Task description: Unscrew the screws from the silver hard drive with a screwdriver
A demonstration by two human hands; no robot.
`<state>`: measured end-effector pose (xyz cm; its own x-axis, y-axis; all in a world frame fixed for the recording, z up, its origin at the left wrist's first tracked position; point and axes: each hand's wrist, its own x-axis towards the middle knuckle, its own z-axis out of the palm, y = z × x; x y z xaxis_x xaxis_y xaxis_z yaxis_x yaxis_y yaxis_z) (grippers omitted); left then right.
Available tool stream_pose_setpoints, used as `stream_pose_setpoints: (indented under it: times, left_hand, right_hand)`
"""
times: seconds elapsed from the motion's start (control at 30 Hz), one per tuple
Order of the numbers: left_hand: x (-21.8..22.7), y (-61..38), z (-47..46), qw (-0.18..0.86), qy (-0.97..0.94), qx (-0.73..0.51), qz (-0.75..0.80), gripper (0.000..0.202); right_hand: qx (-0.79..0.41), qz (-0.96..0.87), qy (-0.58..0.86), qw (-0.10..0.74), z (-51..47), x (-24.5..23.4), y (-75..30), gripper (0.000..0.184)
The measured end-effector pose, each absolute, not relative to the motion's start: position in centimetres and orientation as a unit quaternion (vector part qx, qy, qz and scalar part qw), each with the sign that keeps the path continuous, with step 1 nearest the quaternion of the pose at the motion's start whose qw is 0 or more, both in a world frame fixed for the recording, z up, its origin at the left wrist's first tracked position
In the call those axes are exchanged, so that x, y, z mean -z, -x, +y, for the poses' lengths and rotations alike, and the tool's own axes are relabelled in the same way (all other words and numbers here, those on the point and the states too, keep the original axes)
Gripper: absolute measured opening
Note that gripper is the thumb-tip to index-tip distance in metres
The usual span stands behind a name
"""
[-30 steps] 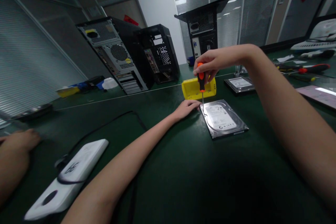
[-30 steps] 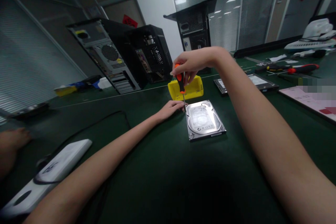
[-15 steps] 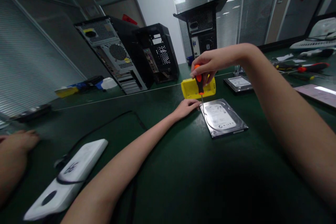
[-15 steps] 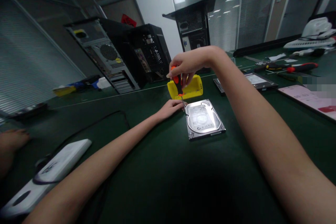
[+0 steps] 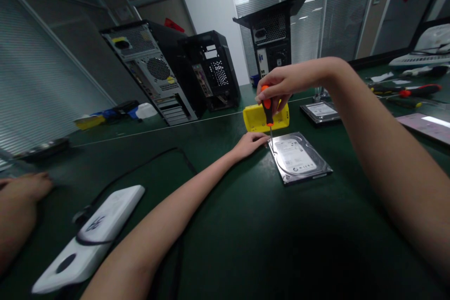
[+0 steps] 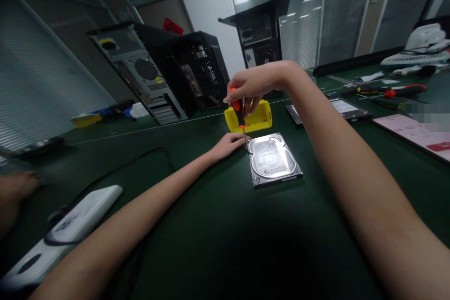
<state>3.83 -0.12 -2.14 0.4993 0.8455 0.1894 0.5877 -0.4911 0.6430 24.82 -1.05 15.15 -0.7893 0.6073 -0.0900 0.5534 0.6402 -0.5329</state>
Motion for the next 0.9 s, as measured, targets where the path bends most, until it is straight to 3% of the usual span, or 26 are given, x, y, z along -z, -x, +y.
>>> stream_pose_setpoints:
  times: [0.9]
  left_hand:
    - [2.19, -3.81, -0.02, 0.258, -0.827, -0.252, 0.432, 0.041]
  right_hand:
    - [-0.273, -0.901, 0.331, 0.059, -1.55, -15.23, -24.63, 0.042]
